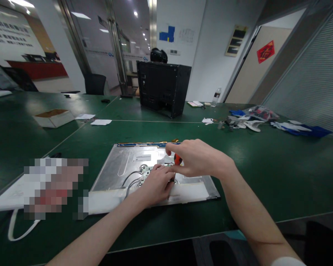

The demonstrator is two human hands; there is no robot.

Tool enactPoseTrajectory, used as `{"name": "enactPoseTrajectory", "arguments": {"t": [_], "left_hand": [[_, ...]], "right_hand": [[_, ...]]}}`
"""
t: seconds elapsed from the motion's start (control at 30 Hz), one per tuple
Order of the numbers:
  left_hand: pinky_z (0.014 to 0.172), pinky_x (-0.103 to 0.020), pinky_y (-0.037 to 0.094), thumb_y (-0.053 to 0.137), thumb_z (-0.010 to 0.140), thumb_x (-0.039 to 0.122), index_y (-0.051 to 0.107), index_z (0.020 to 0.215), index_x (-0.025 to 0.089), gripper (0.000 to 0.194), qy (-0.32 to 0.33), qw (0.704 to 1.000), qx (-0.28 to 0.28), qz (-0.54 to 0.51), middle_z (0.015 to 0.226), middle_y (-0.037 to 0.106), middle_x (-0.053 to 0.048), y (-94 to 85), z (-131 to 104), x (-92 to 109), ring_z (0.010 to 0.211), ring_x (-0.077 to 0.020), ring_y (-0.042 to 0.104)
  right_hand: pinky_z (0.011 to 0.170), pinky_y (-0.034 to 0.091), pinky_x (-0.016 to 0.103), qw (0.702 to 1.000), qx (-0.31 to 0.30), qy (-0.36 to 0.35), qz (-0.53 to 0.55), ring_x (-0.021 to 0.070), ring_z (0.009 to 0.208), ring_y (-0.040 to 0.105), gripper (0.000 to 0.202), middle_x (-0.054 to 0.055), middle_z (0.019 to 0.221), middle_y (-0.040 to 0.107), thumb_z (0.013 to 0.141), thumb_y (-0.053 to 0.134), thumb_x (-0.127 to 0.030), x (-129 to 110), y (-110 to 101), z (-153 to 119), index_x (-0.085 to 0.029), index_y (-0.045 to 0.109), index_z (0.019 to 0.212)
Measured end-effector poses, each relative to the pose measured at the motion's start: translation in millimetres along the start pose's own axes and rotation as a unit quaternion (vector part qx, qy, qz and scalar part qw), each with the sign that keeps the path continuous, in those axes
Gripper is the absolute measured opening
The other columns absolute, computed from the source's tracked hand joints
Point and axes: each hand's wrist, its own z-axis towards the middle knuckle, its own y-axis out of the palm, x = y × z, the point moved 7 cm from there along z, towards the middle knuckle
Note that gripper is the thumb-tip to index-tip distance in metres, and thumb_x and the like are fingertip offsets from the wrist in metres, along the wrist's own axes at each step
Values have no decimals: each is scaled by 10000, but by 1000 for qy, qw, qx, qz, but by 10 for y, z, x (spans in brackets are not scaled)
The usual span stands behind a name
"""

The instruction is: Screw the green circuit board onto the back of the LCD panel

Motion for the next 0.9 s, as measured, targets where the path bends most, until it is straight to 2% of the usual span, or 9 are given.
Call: {"name": "enactPoseTrajectory", "arguments": {"t": [0.1,0.2,0.3,0.37,0.47,0.6,0.73,0.83,0.9], "left_hand": [[888,-388,365,495,794,135,557,796,188,82,-4,1000,-6,-2,922,624,-51,-26,1,11,931,-224,555],[887,-387,361,488,788,136,554,807,192,88,-1,1000,-13,-4,905,617,-48,-46,5,22,928,-223,550],[894,-388,354,481,783,129,557,820,192,105,2,1000,-18,3,909,612,-50,-26,4,15,914,-218,552],[898,-390,351,479,783,126,562,844,193,123,3,1000,-15,7,915,612,-52,-7,2,6,920,-219,552],[900,-392,348,477,786,124,563,856,194,131,1,1000,-8,6,920,616,-53,6,-2,-2,925,-221,554],[895,-396,352,476,789,132,550,812,193,99,-2,1000,-7,4,908,616,-53,-5,-2,1,922,-225,550],[902,-400,351,473,785,134,553,810,194,103,-4,1000,-10,6,885,608,-50,-10,1,-5,897,-220,552],[910,-398,347,476,782,130,559,844,193,122,0,1000,-11,2,911,614,-52,-2,0,-4,922,-223,551],[913,-396,344,481,776,125,562,868,194,140,2,1000,-7,0,932,617,-54,-1,-2,-1,941,-226,549]], "right_hand": [[520,275,264,1000,-4,23,-19,181,669,598,363,40,765,671,872,447,-543,17,-4,21,-224,597,956],[517,266,263,998,-8,34,-44,172,651,597,295,42,761,671,908,422,-445,25,-1,38,-215,605,883],[505,256,265,999,3,22,-46,169,633,592,181,33,777,673,866,478,-340,16,-11,25,-210,570,953],[499,259,266,1000,5,5,-30,170,638,593,217,25,797,674,813,533,-312,1,-10,6,-208,542,1003],[503,274,266,1000,1,-2,-14,180,652,600,301,23,809,675,800,560,-400,0,-2,-11,-215,536,1037],[509,269,270,998,11,34,-44,192,656,608,338,38,765,674,874,445,-518,52,-10,10,-220,589,938],[512,268,270,998,7,38,-46,179,660,609,284,41,783,681,906,422,-438,54,-7,23,-213,595,922],[515,276,269,999,5,16,-35,175,665,606,199,31,820,682,848,506,-335,15,-10,8,-213,568,992],[517,279,267,1000,1,4,-25,175,664,602,228,26,824,681,821,535,-342,-5,-8,-2,-216,557,1010]]}}
